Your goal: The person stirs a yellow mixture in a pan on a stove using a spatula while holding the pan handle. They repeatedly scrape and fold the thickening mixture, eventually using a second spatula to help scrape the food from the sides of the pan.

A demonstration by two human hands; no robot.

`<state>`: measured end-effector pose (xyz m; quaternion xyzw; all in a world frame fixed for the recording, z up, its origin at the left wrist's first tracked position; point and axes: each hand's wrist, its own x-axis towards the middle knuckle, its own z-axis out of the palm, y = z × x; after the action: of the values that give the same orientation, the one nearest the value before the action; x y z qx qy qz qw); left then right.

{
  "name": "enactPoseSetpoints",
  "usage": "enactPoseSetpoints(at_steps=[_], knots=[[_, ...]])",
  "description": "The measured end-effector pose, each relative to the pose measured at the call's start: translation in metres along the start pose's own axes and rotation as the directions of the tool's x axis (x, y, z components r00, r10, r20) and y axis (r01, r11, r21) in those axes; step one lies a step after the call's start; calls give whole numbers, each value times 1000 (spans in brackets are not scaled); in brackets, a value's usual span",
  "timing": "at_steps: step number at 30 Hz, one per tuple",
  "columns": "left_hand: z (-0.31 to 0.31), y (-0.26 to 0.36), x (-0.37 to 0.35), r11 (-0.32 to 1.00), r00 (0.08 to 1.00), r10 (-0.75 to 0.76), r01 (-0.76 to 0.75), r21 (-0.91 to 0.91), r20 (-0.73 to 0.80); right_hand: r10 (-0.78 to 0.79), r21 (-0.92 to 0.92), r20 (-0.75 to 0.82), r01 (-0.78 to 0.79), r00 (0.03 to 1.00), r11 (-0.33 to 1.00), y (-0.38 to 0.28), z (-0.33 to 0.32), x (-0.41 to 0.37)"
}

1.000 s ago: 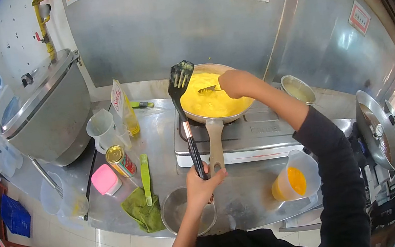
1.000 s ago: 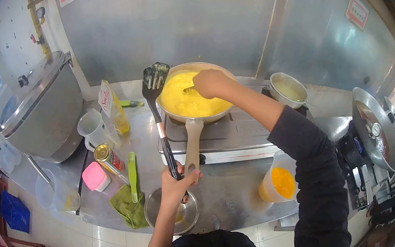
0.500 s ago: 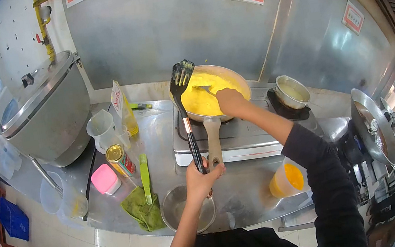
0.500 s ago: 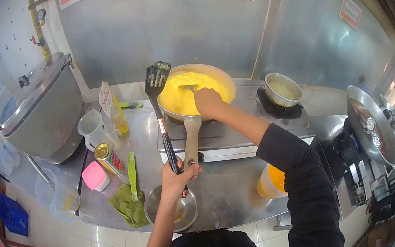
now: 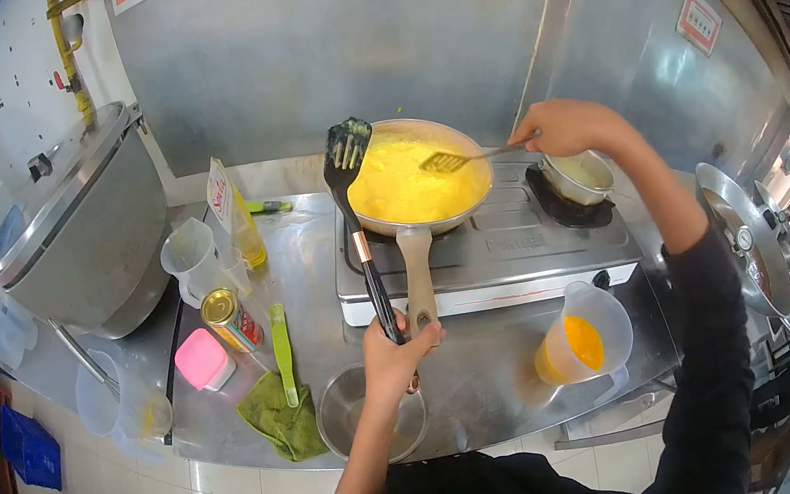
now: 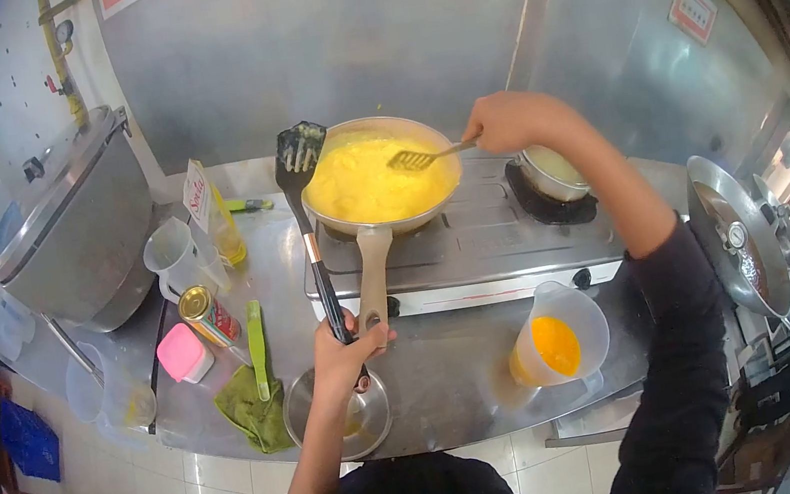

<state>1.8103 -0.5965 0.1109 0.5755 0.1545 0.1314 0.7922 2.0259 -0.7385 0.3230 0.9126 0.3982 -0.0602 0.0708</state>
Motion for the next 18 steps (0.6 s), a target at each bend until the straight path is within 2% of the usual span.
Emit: enactPoseSetpoints(at_steps=[1, 2, 4, 7, 11, 13, 18], knots=[[-1, -2, 1, 1000, 1000, 5, -4, -7, 0, 72, -90, 52, -67, 996, 994, -15, -11, -13], [-1, -3, 1, 1000, 1000, 9, -9, -15, 1, 74, -88, 54, -69, 996, 994, -26, -19, -22], [0, -3, 1, 1000, 1000, 12, -12, -13, -1, 39, -186, 195, -3, 980, 982, -43, -29, -33], [1, -6, 2, 999, 1000, 29, -29, -30, -12, -14, -232, 242, 72, 970, 970, -50, -24, -26], [-1, -9, 1, 1000, 999, 27, -27, 13, -27, 80, -315, 259, 6, 963, 949, -56, 1, 1], [-1, -10, 1, 999, 999, 43, -43, 6, -27, 122, -324, 166, -63, 978, 944, -57, 10, 6], [-1, -8, 0, 999, 999, 33, -32, 33, -41, 80, -321, 172, -21, 982, 947, -54, 16, 28]])
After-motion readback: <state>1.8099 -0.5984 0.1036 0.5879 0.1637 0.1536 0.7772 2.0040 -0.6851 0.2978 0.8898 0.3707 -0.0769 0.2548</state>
